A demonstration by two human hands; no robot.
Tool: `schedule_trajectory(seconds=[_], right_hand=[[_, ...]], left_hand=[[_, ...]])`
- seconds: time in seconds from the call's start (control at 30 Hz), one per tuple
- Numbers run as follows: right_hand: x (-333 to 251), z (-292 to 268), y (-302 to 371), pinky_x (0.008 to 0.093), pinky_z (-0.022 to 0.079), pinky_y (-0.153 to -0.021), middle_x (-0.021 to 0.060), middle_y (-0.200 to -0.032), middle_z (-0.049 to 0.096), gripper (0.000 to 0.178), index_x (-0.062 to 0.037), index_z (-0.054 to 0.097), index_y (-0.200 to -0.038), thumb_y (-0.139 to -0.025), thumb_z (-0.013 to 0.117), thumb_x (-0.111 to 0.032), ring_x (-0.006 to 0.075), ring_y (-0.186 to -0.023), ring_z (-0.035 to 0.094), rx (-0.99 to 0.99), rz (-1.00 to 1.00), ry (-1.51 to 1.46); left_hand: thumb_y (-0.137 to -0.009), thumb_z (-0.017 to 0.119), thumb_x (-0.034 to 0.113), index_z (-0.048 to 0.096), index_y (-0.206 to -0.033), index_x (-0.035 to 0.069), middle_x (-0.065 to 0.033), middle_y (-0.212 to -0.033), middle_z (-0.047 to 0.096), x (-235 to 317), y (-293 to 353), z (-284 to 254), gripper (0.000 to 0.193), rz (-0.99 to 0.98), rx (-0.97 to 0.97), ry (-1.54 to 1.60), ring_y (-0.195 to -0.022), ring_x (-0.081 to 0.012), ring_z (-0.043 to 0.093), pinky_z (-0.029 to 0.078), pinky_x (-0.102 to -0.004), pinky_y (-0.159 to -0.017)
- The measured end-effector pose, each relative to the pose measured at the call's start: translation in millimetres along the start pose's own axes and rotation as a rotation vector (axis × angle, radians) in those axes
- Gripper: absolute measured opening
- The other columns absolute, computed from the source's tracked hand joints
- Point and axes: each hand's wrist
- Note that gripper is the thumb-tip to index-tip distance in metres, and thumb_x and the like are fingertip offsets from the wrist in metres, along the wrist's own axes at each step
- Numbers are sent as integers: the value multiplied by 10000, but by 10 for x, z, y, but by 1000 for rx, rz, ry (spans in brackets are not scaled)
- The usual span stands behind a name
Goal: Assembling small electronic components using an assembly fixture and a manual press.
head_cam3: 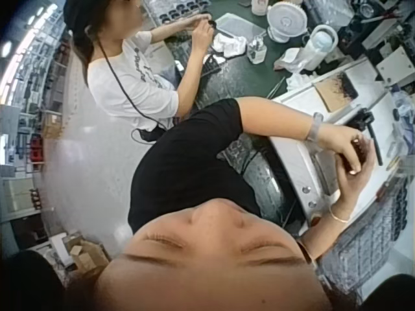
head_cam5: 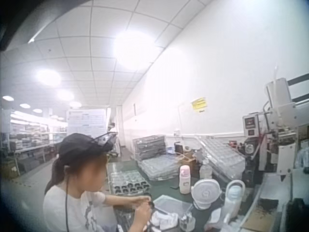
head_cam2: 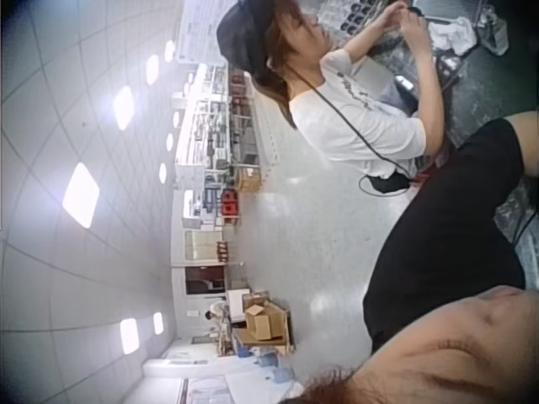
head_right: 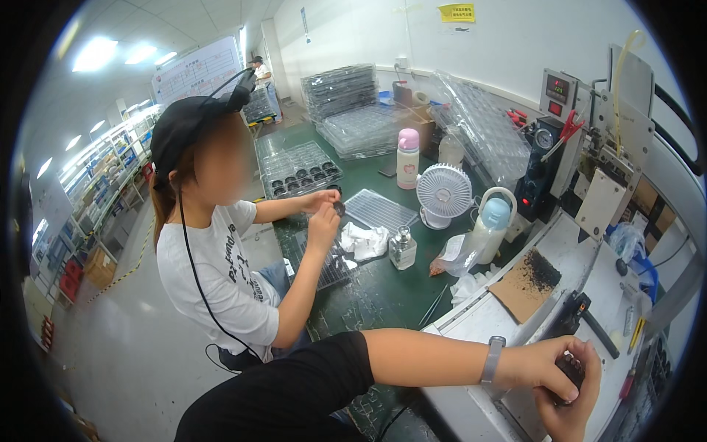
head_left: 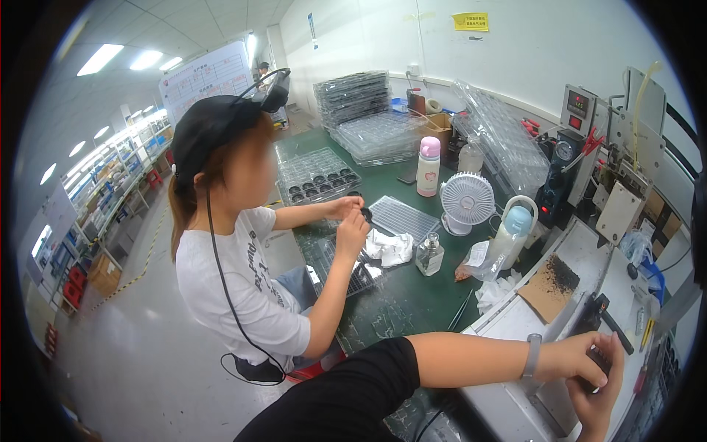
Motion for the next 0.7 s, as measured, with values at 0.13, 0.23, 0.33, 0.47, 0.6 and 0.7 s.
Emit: schedule_trajectory(seconds=[0.13, 0.23, 0.33, 0.47, 0.6, 0.7], right_hand=[[47, -21, 16, 344, 379, -948, 159, -1166, 505, 782, 21, 394, -1276, -554, 694, 17, 263, -1084, 506, -26, -23, 17], [16, -46, 40, 355, 383, -942, 157, -1146, 511, 713, 25, 435, -1225, -558, 688, 33, 263, -1086, 505, -9, -36, 50], [-186, -26, -63, 380, 454, -855, 142, -1011, 599, 424, -33, 579, -1017, -616, 718, -40, 289, -893, 604, 116, -93, -18], [-112, -170, -140, 315, 465, -789, 124, -1003, 587, 455, -18, 560, -1042, -620, 729, -28, 214, -869, 592, 175, 37, -101], [62, -456, -447, 281, 462, -759, 83, -937, 593, 430, -11, 561, -1027, -624, 708, -44, 170, -857, 578, 142, 511, 50], [268, -597, -391, 308, 481, -708, 145, -839, 631, 428, 6, 592, -962, -579, 731, -123, 230, -789, 625, 102, 502, 598]], left_hand=[[-673, 708, 6, 393, -1159, 49, -76, -1003, 534, 63, 47, 17, 581, -82, -10, 61, -959, -155, 550, 483, -285, -821], [-686, 698, -1, 405, -1150, 56, -63, -999, 532, 22, 30, 26, 552, -90, -30, 93, -948, -141, 547, 482, -274, -796], [-707, 691, 9, 420, -1134, 58, -45, -1003, 524, -31, -79, 4, 508, -64, -283, 158, -941, -127, 542, 477, -265, -777], [-862, 624, 317, 268, -1333, 161, -80, -1125, 507, 37, 2, -14, 611, -77, -102, -44, -1017, -122, 520, 491, -288, -784], [-823, 649, 168, 262, -1349, 26, -76, -1018, 427, 8, -31, -312, 668, 532, 230, -588, -777, -85, 444, 436, -214, -625], [-769, 692, 143, 426, -1172, 24, -50, -1008, 426, 128, -171, -320, 497, 662, 363, -553, -782, -93, 414, 414, -214, -661]])
Point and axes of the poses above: each hand's wrist, its own y-axis away from the middle knuckle, its own z-axis out of the palm, x = y × z
